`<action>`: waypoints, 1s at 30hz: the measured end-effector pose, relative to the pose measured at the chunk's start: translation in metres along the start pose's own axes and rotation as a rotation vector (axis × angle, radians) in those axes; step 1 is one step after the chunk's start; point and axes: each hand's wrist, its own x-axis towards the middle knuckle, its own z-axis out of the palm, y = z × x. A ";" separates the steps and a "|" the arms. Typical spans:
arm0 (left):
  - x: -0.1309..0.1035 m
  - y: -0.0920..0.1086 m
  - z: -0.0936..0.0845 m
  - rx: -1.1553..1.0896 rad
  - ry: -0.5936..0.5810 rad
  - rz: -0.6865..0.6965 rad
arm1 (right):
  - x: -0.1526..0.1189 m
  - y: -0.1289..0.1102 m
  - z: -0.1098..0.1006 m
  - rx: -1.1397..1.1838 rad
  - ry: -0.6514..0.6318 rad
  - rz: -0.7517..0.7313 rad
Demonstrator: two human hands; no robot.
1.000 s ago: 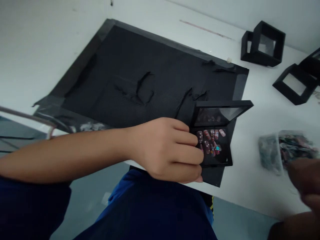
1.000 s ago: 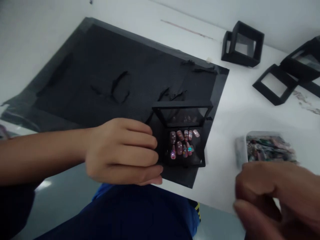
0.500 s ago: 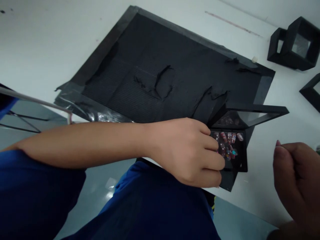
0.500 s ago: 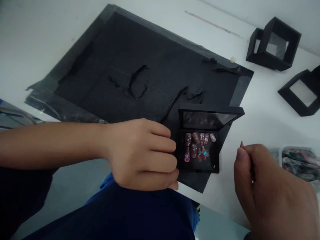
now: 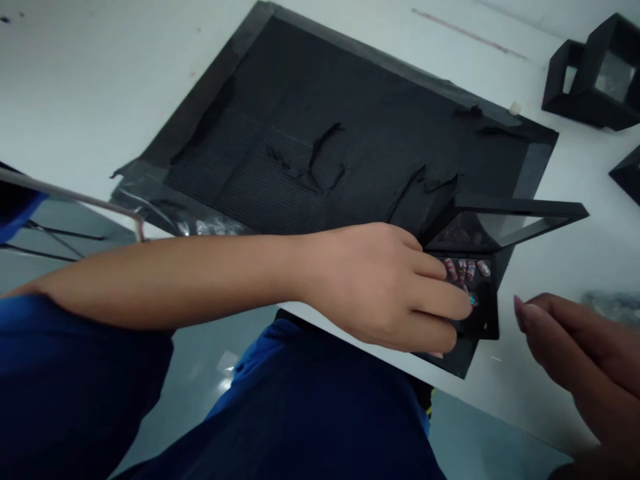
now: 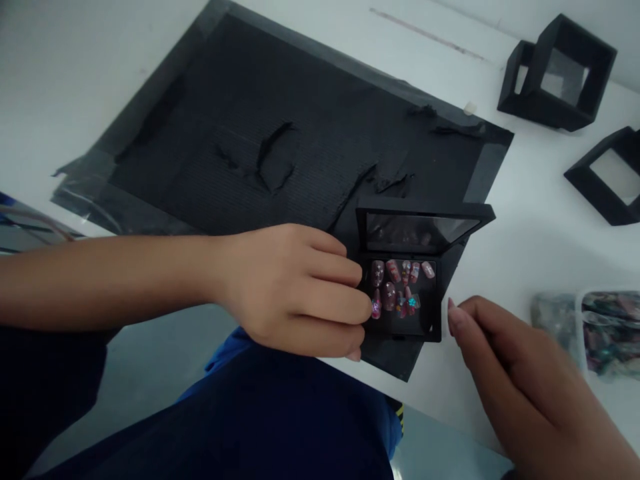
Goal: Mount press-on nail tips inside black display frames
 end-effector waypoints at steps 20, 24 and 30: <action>-0.002 0.003 0.002 -0.060 -0.203 -0.100 | 0.032 0.002 -0.002 0.049 -0.215 0.018; 0.000 0.003 0.001 -0.074 -0.220 -0.117 | 0.033 0.000 -0.006 -0.005 -0.189 -0.003; 0.001 0.002 0.000 -0.077 -0.346 -0.139 | 0.035 0.001 -0.009 0.052 -0.200 0.051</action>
